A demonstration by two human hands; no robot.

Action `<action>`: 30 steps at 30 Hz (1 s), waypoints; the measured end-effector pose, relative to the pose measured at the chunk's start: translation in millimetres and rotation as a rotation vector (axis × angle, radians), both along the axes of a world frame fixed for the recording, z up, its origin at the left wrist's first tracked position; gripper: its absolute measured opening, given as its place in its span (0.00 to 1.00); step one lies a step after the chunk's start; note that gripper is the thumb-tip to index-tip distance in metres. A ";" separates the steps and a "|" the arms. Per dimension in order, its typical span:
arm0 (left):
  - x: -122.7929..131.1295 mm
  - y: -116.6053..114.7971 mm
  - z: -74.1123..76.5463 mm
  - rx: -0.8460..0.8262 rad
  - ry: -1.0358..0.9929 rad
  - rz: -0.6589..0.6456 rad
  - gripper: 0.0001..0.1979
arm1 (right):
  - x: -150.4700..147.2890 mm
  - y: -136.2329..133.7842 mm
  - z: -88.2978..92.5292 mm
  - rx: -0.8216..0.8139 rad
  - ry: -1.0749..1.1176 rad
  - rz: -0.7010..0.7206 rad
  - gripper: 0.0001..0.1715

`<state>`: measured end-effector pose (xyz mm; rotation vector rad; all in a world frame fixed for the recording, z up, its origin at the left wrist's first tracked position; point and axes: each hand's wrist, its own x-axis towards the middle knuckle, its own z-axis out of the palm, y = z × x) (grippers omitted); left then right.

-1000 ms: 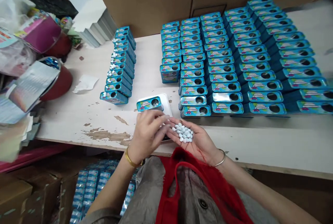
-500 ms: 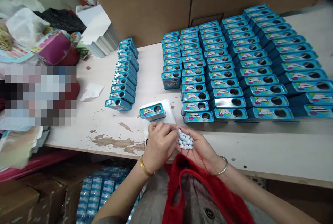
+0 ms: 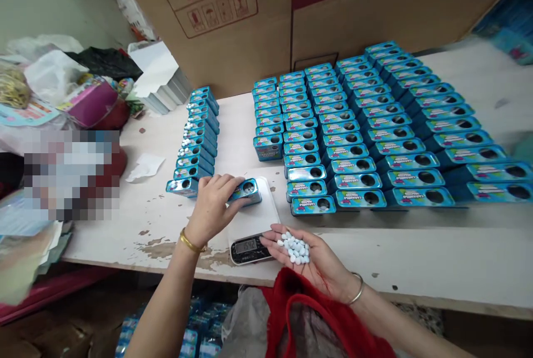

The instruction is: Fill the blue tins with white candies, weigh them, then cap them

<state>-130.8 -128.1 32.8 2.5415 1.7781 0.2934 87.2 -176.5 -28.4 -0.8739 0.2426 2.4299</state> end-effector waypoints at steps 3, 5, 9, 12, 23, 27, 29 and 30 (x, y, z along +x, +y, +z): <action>4.7 27.2 1.9 0.114 0.003 -0.031 0.17 | -0.3 0.8 -2.1 -0.007 -0.002 0.009 0.20; 9.9 48.1 -2.6 0.157 -0.007 -0.064 0.17 | 0.7 2.0 -3.8 -0.009 -0.017 0.008 0.20; 19.8 83.3 -26.5 0.140 0.001 -0.129 0.17 | 9.3 4.4 -8.3 0.005 -0.093 -0.006 0.17; 25.0 94.7 -45.4 0.123 0.035 -0.129 0.17 | 19.3 4.9 -12.9 0.015 -0.159 -0.007 0.14; -53.1 19.4 -13.7 0.211 0.032 0.252 0.11 | 11.8 22.4 -35.9 0.118 -0.083 0.069 0.14; -99.6 -17.5 -16.2 0.171 0.221 0.446 0.13 | 9.4 24.1 -37.9 0.172 -0.104 0.094 0.14; -111.9 -28.6 -20.8 0.136 0.276 0.456 0.13 | 8.5 21.7 -38.5 0.204 -0.130 0.084 0.16; -115.5 -31.8 -23.1 0.123 0.291 0.447 0.12 | 7.4 20.4 -38.4 0.219 -0.142 0.079 0.16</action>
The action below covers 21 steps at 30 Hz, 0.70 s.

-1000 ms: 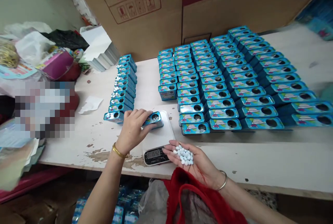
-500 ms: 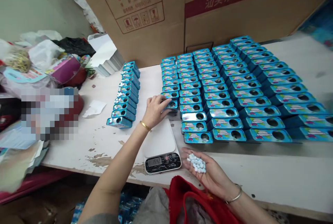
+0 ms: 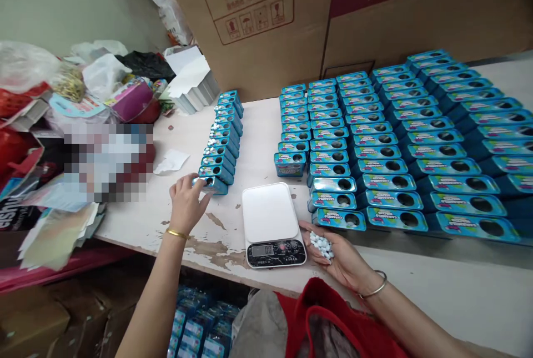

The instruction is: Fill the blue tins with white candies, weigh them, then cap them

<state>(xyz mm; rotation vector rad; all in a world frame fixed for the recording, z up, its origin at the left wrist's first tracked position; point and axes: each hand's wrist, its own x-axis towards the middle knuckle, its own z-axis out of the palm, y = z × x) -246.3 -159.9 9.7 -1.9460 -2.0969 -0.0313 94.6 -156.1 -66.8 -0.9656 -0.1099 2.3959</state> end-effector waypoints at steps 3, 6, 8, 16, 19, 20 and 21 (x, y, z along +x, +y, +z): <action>-4.5 -2.1 -6.6 -0.009 0.016 -0.032 0.11 | -7.5 -2.6 2.3 0.023 -0.026 -0.009 0.15; -5.5 0.8 -11.7 -0.010 0.042 -0.054 0.10 | -20.4 -2.3 6.0 0.035 -0.047 0.005 0.12; -5.6 1.1 -11.3 -0.019 0.063 -0.079 0.07 | -30.9 -1.0 7.2 0.055 -0.050 0.031 0.12; 14.8 -20.9 45.0 -0.002 0.009 -0.153 0.07 | -70.9 3.8 2.8 0.085 -0.039 0.117 0.12; 35.2 -23.0 57.4 -0.119 -0.045 -0.240 0.08 | -72.6 2.2 1.8 0.062 -0.039 0.116 0.12; 42.1 -21.8 56.6 -0.165 -0.060 -0.275 0.09 | -70.6 1.4 1.6 0.049 -0.038 0.108 0.11; 48.4 -19.8 53.7 -0.207 -0.069 -0.307 0.09 | -67.5 0.4 1.5 0.032 -0.036 0.101 0.10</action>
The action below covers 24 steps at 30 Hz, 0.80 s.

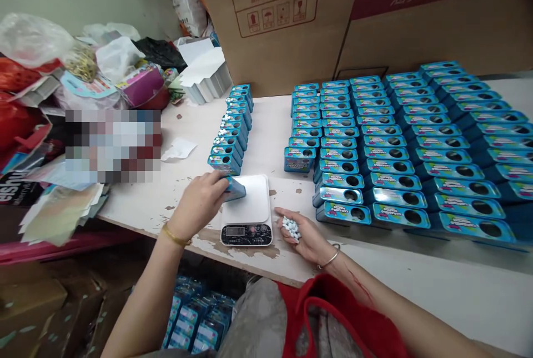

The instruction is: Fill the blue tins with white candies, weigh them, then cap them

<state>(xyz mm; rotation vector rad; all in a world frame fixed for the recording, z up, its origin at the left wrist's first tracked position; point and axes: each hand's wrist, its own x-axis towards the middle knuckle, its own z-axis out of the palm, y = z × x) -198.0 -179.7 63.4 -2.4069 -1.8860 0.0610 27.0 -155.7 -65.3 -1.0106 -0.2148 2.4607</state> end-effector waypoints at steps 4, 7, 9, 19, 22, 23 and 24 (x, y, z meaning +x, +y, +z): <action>13.8 11.4 -17.1 -0.085 0.019 -0.082 0.08 | 17.8 -4.3 2.4 -0.091 0.022 0.005 0.06; 16.8 14.9 -19.2 -0.044 -0.035 -0.112 0.07 | 29.5 -7.9 9.1 -0.144 0.041 0.018 0.07; 24.3 9.7 -15.9 0.043 -0.118 -0.101 0.08 | 34.1 -10.3 15.7 -0.171 0.049 0.011 0.08; 134.3 -52.1 -61.4 -0.030 -0.403 -0.262 0.12 | 36.6 -20.6 38.3 -0.250 -0.002 -0.207 0.16; 142.7 -57.6 -72.0 -0.028 -0.454 -0.213 0.12 | 34.1 -24.0 42.0 -0.276 -0.027 -0.214 0.17; 143.9 -58.7 -73.8 -0.036 -0.462 -0.201 0.13 | 32.7 -25.0 42.9 -0.283 -0.037 -0.216 0.17; 144.8 -59.8 -75.2 -0.047 -0.466 -0.186 0.13 | 31.3 -26.0 43.5 -0.287 -0.048 -0.219 0.17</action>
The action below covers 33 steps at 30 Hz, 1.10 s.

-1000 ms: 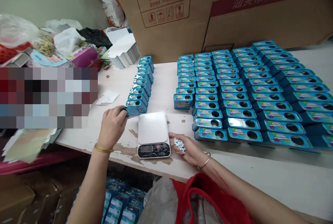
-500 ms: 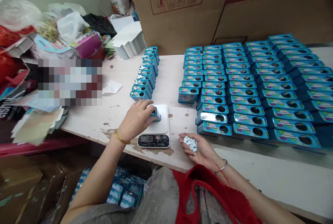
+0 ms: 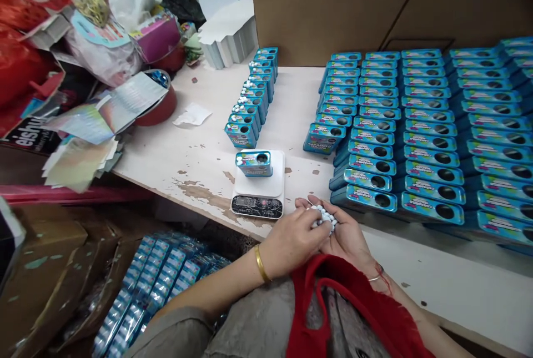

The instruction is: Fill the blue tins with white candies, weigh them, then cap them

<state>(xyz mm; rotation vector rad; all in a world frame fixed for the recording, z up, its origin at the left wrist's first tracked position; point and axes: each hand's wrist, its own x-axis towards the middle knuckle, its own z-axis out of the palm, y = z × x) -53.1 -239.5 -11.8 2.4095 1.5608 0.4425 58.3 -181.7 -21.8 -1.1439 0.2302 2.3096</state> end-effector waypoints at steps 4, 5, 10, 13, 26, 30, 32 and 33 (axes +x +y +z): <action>4.4 -1.9 -5.0 -0.047 -0.009 0.075 0.13 | -5.2 -2.3 -0.4 0.001 -0.015 0.016 0.16; 5.5 -1.7 -6.5 -0.051 -0.017 0.094 0.13 | -6.0 -2.5 -1.0 0.005 -0.013 0.021 0.15; 6.1 0.7 -12.7 -0.045 -0.083 0.162 0.10 | -8.6 -1.4 -5.6 0.049 0.016 0.026 0.15; 0.1 1.7 -12.5 0.003 -0.158 0.176 0.09 | -11.9 0.6 -8.4 0.088 0.047 0.022 0.15; -38.6 13.8 3.6 0.183 -0.436 0.200 0.07 | -41.4 19.0 5.1 0.151 0.184 -0.032 0.15; -66.4 27.1 22.6 0.317 -0.414 0.347 0.07 | -45.1 18.5 5.6 0.150 0.212 -0.054 0.12; -82.9 36.1 29.9 0.329 -0.356 0.413 0.06 | -45.6 17.7 5.6 0.136 0.202 -0.045 0.11; -90.8 40.3 32.2 0.312 -0.324 0.420 0.06 | -45.4 17.3 5.4 0.126 0.191 -0.044 0.11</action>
